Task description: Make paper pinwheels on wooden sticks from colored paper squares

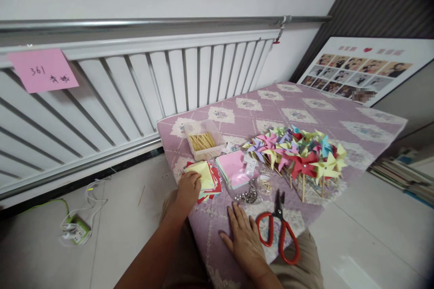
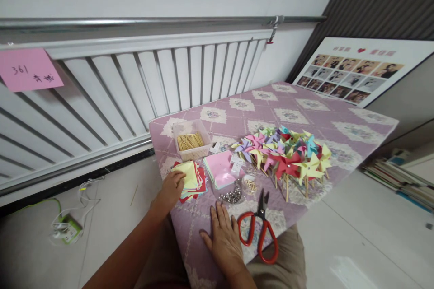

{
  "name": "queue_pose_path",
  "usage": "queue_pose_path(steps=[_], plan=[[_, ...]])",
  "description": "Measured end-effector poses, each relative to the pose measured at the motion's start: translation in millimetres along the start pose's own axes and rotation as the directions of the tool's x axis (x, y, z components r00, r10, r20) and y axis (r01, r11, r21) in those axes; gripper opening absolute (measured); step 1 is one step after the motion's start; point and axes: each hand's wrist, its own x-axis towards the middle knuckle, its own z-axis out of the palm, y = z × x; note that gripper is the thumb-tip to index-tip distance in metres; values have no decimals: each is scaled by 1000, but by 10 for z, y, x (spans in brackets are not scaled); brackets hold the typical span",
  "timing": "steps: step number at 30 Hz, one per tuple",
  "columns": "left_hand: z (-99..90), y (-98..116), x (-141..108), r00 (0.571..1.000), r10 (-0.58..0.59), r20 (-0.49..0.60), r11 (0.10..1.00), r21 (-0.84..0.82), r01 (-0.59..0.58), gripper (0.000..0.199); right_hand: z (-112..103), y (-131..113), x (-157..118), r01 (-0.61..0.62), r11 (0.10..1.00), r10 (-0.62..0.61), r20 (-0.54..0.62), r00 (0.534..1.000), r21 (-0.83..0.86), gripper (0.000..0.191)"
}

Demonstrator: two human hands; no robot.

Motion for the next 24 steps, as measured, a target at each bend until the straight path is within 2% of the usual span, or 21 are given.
queue_pose_path(steps=[7, 14, 21, 23, 24], plan=[[14, -167, 152, 999, -30, -23, 998, -61, 29, 23, -59, -23, -12, -6, 1000, 6, 22, 1000, 2, 68], [-112, -199, 198, 986, -93, -140, 972, -228, 60, 22, -48, -17, -6, 0, 1000, 0, 3, 1000, 19, 68], [-454, 11, 83, 931, -174, -320, 921, -388, 39, 23, -2, 13, -12, 20, 999, -19, -48, 999, 30, 66], [-521, 138, -10, 926, -215, -310, 883, -466, 49, 26, 19, 25, -18, 33, 999, -30, -74, 997, 35, 65], [-534, 210, -64, 927, -262, -269, 823, -563, 69, 27, 31, 32, -20, 37, 999, -34, -88, 996, 36, 64]])
